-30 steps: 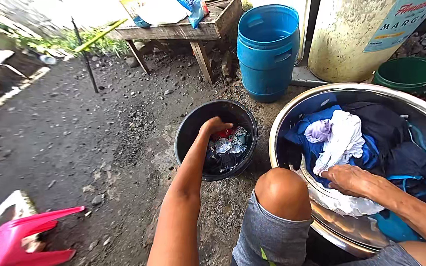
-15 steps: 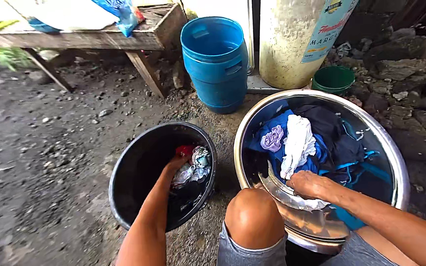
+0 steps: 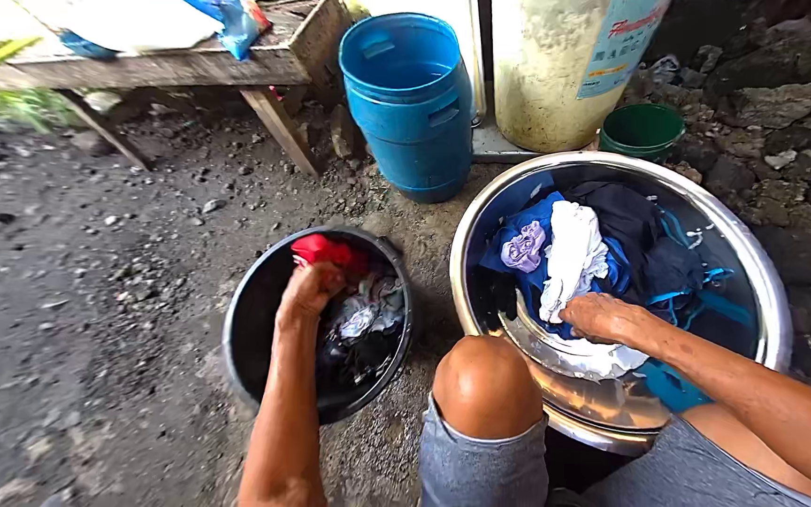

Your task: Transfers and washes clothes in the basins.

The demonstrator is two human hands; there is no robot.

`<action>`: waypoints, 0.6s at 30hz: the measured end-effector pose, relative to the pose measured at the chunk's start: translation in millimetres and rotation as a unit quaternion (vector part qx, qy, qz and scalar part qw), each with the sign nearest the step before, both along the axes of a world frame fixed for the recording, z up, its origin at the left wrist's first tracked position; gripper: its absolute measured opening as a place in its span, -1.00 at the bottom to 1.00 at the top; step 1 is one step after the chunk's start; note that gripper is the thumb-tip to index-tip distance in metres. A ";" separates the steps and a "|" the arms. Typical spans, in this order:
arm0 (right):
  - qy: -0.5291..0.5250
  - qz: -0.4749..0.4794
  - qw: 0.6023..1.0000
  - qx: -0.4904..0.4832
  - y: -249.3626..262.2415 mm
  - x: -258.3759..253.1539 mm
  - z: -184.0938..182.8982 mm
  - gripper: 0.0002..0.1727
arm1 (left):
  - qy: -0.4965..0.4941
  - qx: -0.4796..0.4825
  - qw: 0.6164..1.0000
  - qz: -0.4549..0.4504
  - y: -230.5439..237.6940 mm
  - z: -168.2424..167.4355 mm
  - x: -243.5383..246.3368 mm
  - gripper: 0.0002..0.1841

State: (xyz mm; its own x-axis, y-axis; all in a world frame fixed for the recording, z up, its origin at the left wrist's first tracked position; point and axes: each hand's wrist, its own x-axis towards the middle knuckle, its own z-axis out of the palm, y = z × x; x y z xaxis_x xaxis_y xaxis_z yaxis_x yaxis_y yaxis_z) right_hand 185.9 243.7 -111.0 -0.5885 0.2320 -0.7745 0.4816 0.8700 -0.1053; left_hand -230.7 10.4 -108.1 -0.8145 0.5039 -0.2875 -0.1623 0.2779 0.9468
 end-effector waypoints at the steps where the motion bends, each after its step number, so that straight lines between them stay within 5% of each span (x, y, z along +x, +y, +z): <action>1: 0.002 0.002 1.000 0.002 0.6 0.8 -1.0 -0.60 | -0.003 0.057 0.998 0.018 -8.1 23.1 1.3 -0.87; 9: -0.012 0.031 0.999 0.013 -9.7 -7.4 8.0 -0.57 | 0.150 0.101 0.978 -0.101 -5.5 196.3 34.3 -0.76; 18: 0.034 0.025 0.999 0.006 -4.0 1.4 19.8 -0.53 | 0.146 0.266 0.871 -0.386 67.1 279.6 116.1 -0.73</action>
